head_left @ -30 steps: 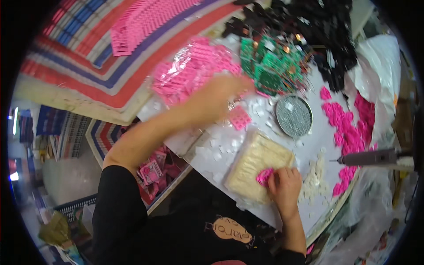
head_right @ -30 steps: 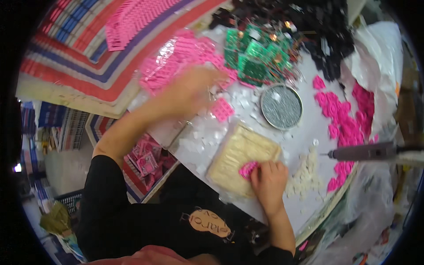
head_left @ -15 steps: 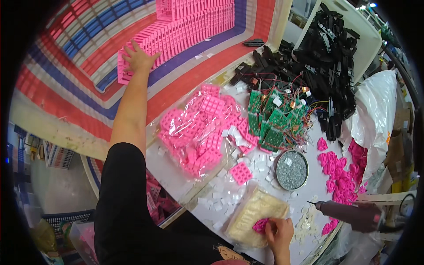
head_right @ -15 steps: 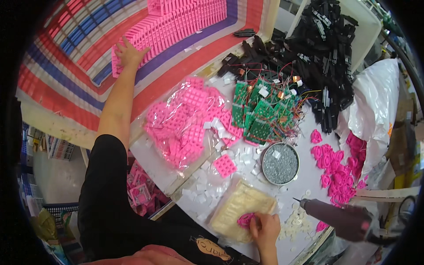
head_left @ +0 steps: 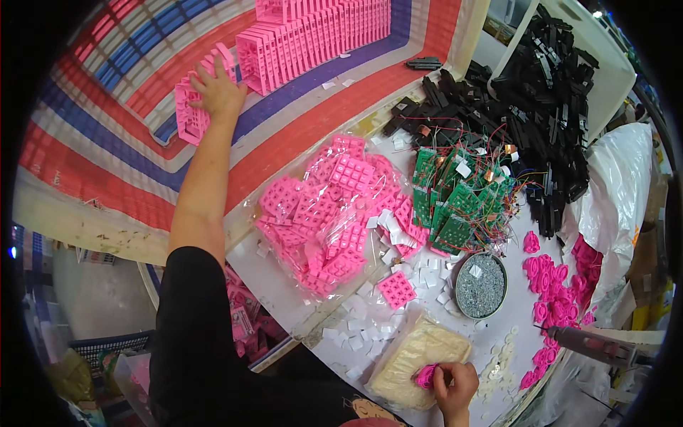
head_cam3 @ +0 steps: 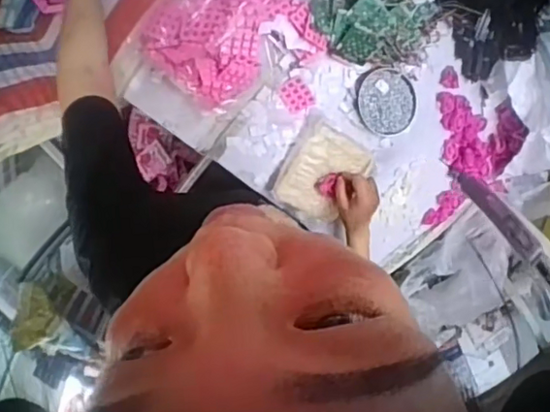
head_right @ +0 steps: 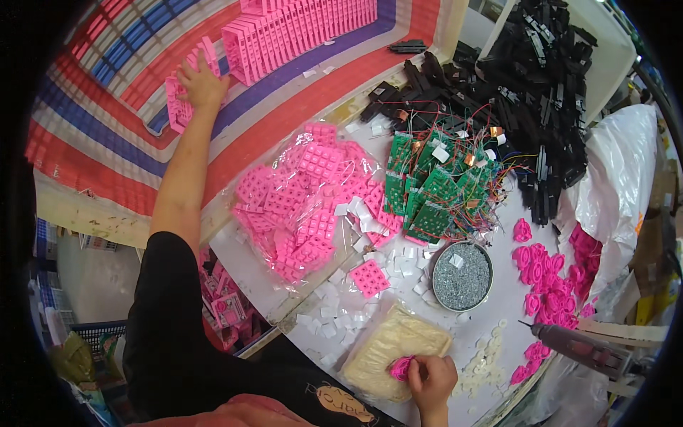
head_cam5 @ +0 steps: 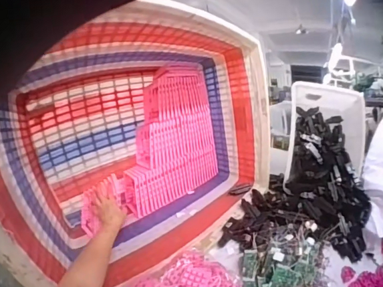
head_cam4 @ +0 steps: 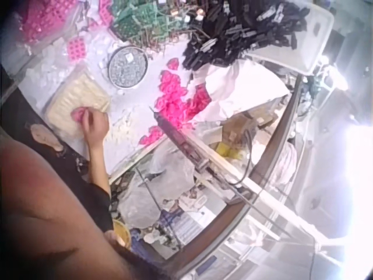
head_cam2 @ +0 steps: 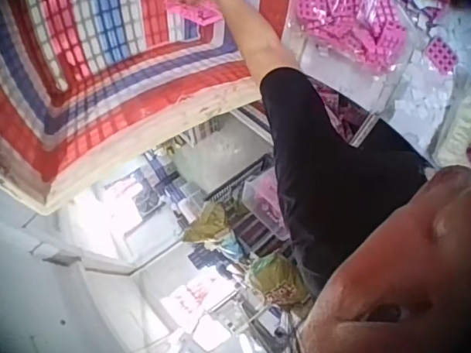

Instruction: The recorder is assembling internal electronic components into a pink toy savings bank and using an electric screwdriver to secure parts.

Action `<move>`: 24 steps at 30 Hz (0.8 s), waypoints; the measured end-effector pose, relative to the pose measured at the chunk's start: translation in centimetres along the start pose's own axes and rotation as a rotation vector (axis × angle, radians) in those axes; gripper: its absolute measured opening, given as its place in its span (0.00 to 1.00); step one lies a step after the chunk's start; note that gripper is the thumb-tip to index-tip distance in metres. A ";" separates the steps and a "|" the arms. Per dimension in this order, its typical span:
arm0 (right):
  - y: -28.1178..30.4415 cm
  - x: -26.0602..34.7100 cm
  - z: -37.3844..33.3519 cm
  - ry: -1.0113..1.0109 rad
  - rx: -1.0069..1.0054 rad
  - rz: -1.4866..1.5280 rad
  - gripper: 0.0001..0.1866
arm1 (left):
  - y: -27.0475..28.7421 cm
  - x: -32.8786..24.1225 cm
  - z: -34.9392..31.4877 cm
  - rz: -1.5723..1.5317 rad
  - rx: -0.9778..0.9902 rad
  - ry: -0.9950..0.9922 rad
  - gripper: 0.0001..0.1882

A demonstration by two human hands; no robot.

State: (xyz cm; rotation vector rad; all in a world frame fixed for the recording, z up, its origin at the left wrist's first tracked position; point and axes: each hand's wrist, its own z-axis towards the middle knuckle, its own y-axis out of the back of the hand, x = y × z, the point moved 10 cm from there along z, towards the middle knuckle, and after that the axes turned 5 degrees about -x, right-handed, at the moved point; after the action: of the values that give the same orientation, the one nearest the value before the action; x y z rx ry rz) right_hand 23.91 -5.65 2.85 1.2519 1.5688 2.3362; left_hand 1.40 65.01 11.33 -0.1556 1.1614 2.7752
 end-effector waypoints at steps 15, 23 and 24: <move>0.4 0.2 -0.3 0.027 -0.021 0.028 0.05 | 1.0 3.6 1.2 0.037 0.087 0.214 0.44; 0.6 0.6 -0.2 0.090 -0.031 0.072 0.05 | 6.7 7.2 6.1 -0.552 -0.091 0.123 0.44; 0.5 0.5 -0.3 0.082 -0.034 0.073 0.05 | 5.1 8.0 7.2 -0.823 0.044 0.213 0.38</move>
State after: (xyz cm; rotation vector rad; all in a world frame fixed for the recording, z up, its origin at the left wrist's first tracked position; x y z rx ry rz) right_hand 23.59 -5.86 3.53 1.2425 1.5245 2.4783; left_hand -7.59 67.24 18.75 -0.7488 0.9069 2.0308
